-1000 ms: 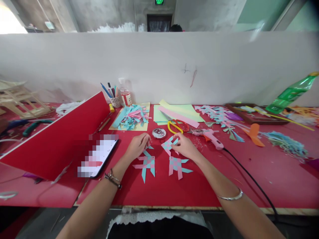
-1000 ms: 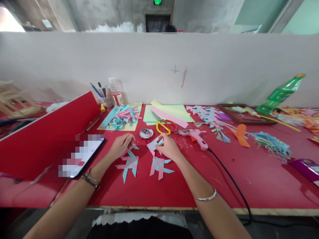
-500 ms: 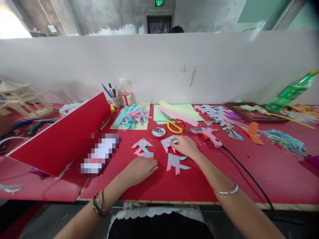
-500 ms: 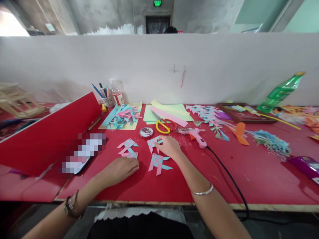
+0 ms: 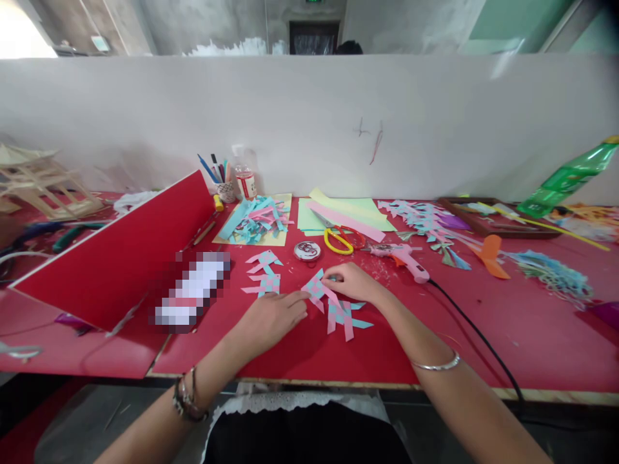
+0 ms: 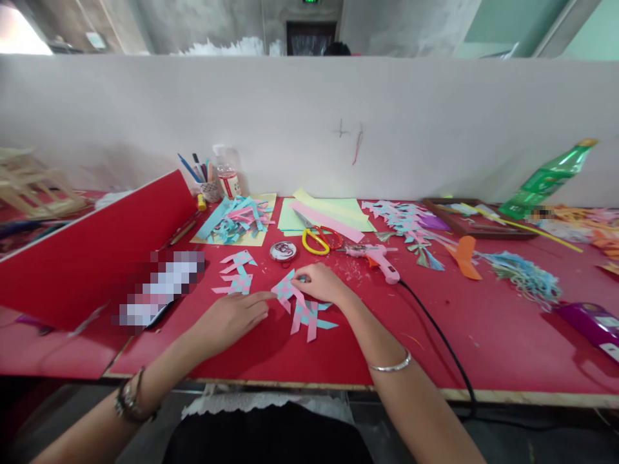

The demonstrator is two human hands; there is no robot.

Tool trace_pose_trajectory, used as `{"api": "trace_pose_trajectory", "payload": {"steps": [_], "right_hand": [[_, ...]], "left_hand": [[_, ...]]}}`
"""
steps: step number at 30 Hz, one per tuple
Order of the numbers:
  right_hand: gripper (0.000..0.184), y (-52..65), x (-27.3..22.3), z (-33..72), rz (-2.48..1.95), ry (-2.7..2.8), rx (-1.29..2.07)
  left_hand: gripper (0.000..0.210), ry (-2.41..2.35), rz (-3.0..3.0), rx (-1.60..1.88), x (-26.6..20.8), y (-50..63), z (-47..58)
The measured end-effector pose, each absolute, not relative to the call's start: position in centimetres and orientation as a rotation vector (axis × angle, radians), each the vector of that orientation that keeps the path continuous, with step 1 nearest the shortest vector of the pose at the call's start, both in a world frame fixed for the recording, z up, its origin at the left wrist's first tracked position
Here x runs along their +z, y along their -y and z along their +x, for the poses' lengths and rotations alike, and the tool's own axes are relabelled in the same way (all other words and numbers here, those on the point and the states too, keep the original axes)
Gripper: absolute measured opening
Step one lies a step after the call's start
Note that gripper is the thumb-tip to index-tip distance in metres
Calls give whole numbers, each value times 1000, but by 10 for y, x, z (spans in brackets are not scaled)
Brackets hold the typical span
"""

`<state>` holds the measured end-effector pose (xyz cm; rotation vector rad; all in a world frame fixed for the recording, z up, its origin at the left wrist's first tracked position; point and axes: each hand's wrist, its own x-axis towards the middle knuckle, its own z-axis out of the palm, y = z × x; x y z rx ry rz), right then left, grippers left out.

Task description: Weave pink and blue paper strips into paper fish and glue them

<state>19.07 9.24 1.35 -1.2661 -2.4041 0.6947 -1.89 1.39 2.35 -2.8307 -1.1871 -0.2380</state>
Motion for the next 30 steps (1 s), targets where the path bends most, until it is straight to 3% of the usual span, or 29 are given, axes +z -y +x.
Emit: {"api": "trace_pose_trajectory", "payload": {"steps": [10,14,17,24,30], "right_hand": [[41,-94,41,219,-1501,2113,478],[41,-97,61,257,-2144,1960,-3],[46,-102,54,286,-2553,1905,32],[36,-106,11,317,-2438,2038,36],[41,-102,22,310,-2298,1917,-55]], "left_hand": [[25,1412,-2788,-334,-5,-4,3],[24,1488,-2752,-362,-5,-3,2],[22,1479,-2722,-383,-5,-2,3],[24,1503,-2719,-414,-7,-2,3],[23,1467,-2737,-352,-10,-2,3]]}}
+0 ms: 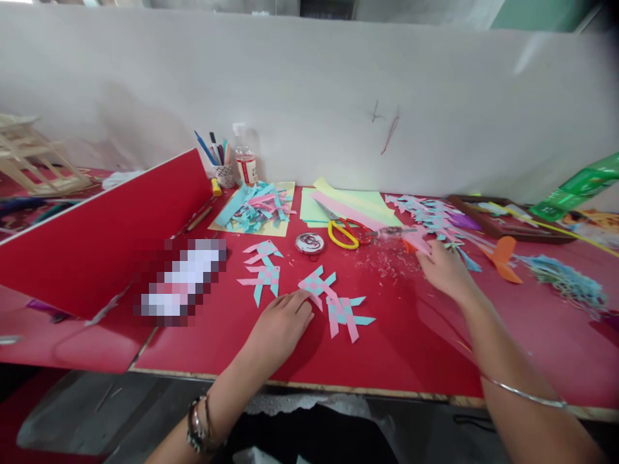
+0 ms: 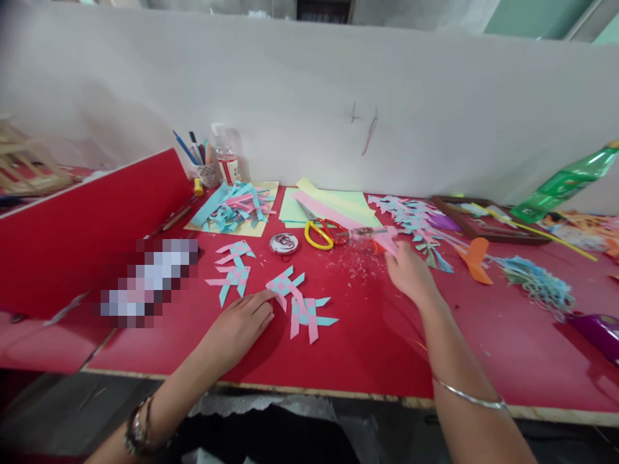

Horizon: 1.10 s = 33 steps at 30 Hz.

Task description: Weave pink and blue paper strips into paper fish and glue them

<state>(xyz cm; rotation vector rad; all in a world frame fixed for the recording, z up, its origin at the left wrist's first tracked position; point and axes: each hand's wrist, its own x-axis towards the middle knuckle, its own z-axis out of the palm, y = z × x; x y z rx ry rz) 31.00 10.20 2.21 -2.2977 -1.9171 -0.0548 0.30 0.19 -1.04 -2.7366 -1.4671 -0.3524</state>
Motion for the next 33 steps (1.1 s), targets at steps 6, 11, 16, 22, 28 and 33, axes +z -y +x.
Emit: {"api": "trace_pose_trajectory", "payload": {"steps": [6,11,16,22,28,33], "right_hand": [[47,-85,15,253,-1689,1987,184],[62,-74,-7,225,-1567,2123,171],[63,-75,-11,227,-1567,2198,131],[58,-74,-10,228,-1535,2284,83],[54,-73,-9,228,-1541,2325,100],[52,-73,-9,230,-1550,2329,102]], "left_hand": [[19,1477,-2755,-266,-10,-2,2],[19,1481,-2768,-284,-7,-1,3],[21,1510,-2743,-353,-7,0,4],[22,1532,-2749,-407,-8,0,4],[23,1529,-2736,-408,-9,0,4],[23,1511,-2733,-415,-10,0,4]]}}
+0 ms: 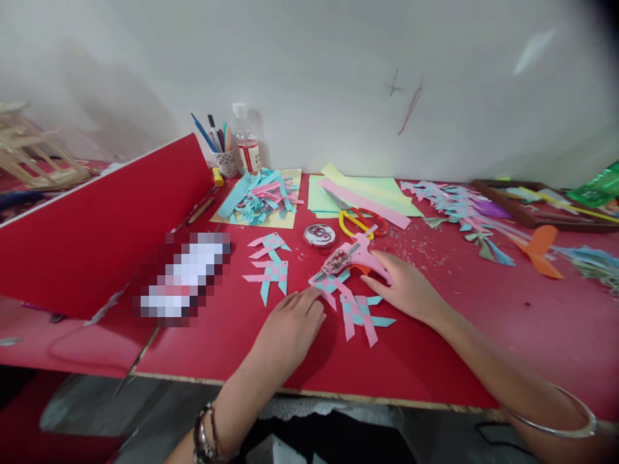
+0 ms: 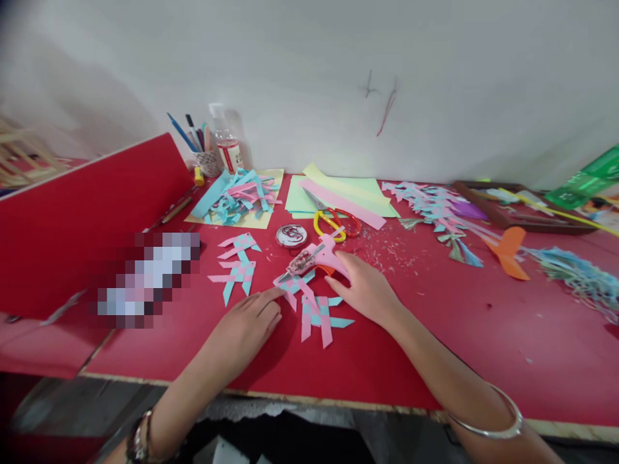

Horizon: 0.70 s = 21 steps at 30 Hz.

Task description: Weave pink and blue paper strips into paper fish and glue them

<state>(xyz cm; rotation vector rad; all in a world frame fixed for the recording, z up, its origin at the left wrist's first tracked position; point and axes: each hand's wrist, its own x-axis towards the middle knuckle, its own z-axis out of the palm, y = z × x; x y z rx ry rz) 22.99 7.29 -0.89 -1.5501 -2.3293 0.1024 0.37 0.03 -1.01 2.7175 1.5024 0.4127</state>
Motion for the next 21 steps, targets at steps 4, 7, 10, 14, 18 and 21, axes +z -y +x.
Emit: {"api": "trace_pose_trajectory", "payload": {"steps": [4,7,10,14,18,21], "right_hand": [[53,-73,-9,230,-1562,2333,118],[52,-72,-8,229,-1575,2333,114],[51,-71,-8,229,-1579,2331,103],[51,-72,-9,230,-1562,2331,96],[52,-73,-11,231,-1542,2343,97],[51,-72,-10,230,-1547,2341,95]], "left_hand": [[24,-1497,2714,412,-9,0,4],[24,-1496,2714,412,-8,1,4],[23,-1496,2721,412,-8,1,4],[24,-1495,2725,420,-9,0,3],[23,-1495,2746,438,-9,1,3],[22,-1519,2786,465,-6,2,3]]}}
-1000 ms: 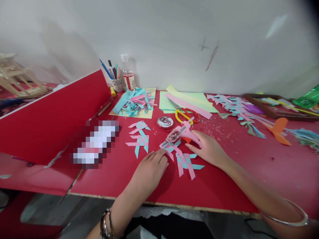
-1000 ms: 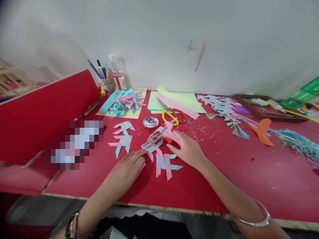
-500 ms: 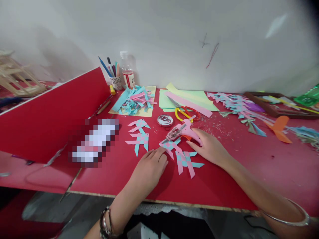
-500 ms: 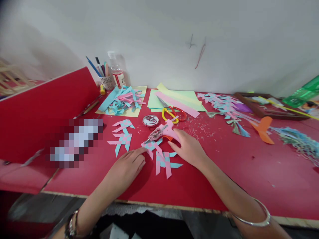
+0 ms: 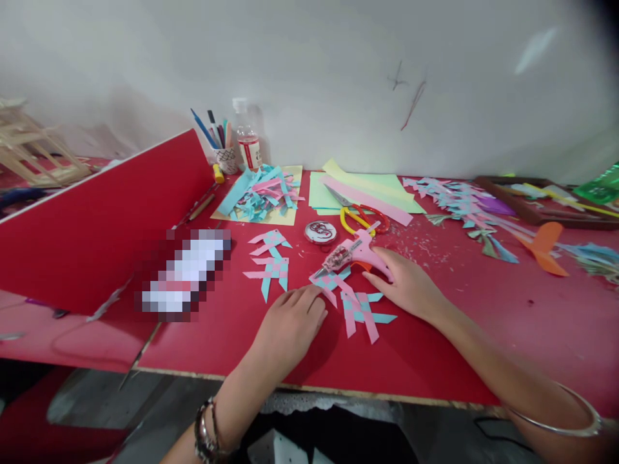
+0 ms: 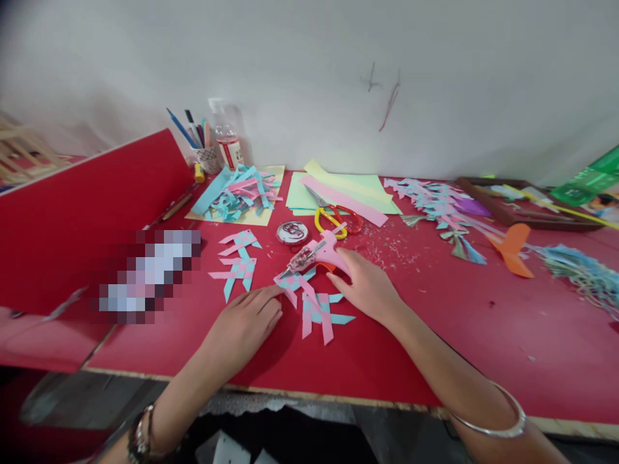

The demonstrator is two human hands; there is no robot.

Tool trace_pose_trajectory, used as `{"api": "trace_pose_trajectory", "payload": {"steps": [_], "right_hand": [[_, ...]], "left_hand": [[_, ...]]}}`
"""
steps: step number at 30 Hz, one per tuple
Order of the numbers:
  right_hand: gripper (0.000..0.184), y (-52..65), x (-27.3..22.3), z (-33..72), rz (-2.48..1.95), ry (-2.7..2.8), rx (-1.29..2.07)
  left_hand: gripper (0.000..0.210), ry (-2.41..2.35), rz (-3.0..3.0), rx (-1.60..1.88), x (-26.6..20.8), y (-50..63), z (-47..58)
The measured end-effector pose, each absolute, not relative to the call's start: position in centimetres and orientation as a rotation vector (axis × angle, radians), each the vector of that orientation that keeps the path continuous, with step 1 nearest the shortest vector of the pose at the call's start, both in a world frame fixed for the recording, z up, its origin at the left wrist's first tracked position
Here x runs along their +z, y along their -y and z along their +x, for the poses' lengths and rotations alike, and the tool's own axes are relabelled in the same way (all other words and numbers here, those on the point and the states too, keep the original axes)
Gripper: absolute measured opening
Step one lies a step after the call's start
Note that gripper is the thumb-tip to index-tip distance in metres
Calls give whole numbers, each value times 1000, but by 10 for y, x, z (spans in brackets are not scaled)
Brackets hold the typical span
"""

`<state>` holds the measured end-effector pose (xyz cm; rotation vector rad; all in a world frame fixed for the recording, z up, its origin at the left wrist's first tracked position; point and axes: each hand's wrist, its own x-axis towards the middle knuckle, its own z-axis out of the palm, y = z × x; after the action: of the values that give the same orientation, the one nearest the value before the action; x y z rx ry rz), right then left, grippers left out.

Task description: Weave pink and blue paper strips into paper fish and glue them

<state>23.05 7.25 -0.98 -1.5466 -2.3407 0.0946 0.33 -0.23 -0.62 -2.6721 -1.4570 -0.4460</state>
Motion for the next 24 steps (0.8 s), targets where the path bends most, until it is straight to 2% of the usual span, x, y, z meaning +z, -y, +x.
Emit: {"api": "trace_pose_trajectory", "payload": {"steps": [11,16,24], "right_hand": [[56,-70,-7,229,-1559,2285,105],[58,-71,-7,229,-1543,2256,110],[54,-70,-4,227,-1554,2151,188]], "left_hand": [[34,1703,-2390,-415,5,4,-12],[29,1404,-2737,-562,6,8,2],[24,1349,-2779,-426,-10,4,17]]}}
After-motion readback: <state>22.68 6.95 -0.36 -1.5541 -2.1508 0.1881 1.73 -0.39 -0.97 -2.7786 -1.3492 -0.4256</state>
